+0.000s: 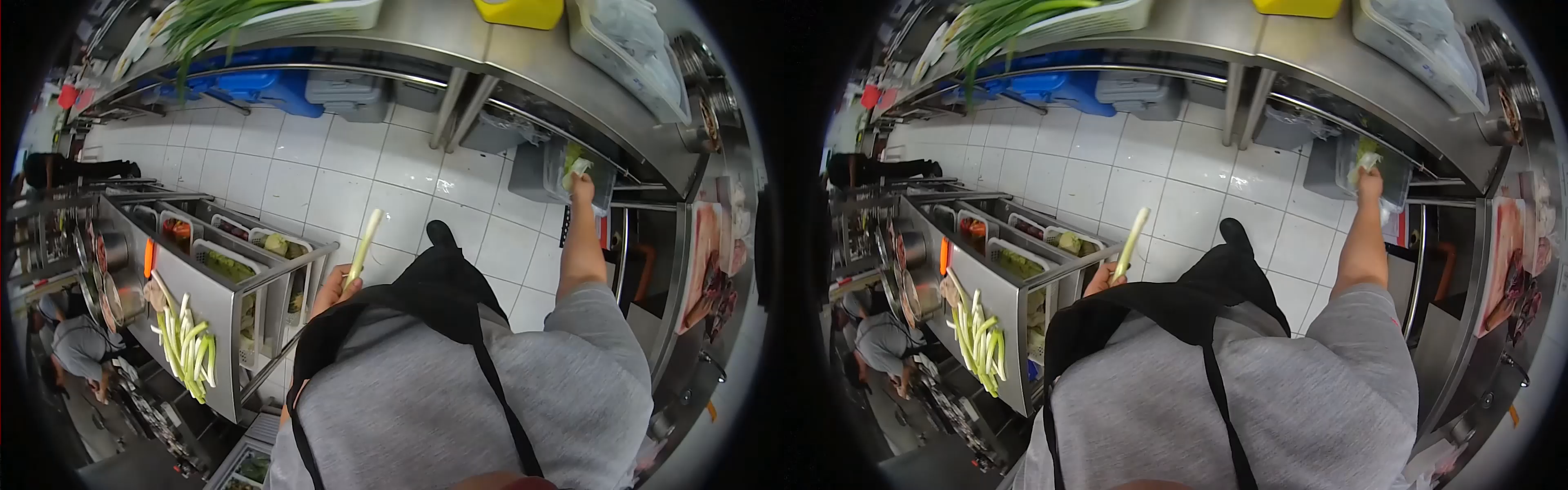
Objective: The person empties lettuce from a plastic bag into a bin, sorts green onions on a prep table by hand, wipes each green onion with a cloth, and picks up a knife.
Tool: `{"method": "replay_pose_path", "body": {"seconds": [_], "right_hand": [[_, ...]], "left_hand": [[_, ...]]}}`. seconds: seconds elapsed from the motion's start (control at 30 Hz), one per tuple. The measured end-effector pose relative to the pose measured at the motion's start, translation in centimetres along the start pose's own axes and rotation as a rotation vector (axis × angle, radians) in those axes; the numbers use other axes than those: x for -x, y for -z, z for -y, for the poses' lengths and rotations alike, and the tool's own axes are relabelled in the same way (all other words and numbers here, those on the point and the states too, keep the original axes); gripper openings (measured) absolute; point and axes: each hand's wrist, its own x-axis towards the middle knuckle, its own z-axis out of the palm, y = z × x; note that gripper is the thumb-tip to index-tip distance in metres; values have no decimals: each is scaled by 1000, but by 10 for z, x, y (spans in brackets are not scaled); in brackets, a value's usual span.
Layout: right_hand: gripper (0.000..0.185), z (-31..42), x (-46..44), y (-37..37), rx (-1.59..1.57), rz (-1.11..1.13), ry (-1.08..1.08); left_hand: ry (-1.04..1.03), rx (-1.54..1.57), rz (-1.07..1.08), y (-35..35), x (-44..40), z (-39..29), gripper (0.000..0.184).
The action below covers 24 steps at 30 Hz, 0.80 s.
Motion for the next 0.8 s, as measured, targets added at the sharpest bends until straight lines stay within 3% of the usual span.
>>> {"method": "replay_pose_path", "body": {"seconds": [0.03, 0.17, 0.23, 0.3, 0.33, 0.43, 0.5, 0.53, 0.6, 0.63, 0.7, 0.77, 0.8], "right_hand": [[24, -7, -23, 20, 219, -24, -39], [30, -69, -118, 57, 443, -12, -58], [34, -102, -152, 58, 351, 397, -536], [46, -81, -126, 68, 34, 310, -644], [56, -86, -132, 65, 106, 348, -458], [79, -90, -144, 61, 211, 416, -297], [77, -111, -164, 57, 572, 397, -139], [65, -72, -143, 70, 718, 295, -184], [37, -82, -147, 75, 525, 165, -225], [40, -95, -151, 71, 644, 29, -75], [45, -62, -121, 79, 688, 48, 118], [50, -30, -103, 72, 592, 407, 248], [51, 12, -79, 67, 171, 704, 469]], "left_hand": [[57, -42, 18, -19, -9, -5, 20], [72, -199, 87, -69, -32, -38, 21], [54, -282, 84, -82, -43, -48, 22], [75, -285, 74, -97, -54, -53, 22], [62, -290, 81, -105, -60, -55, 22], [71, -248, 122, -132, -75, -66, 23], [85, -184, 137, -151, -83, -72, 21], [41, -127, 186, -158, -85, -74, 20], [58, -40, 209, -168, -90, -80, 21], [78, 45, 262, -173, -89, -85, 23], [129, 47, 246, -181, -82, -100, 29], [98, 56, 298, -178, -82, -101, 27], [89, 59, 293, -175, -83, -103, 27]]}}
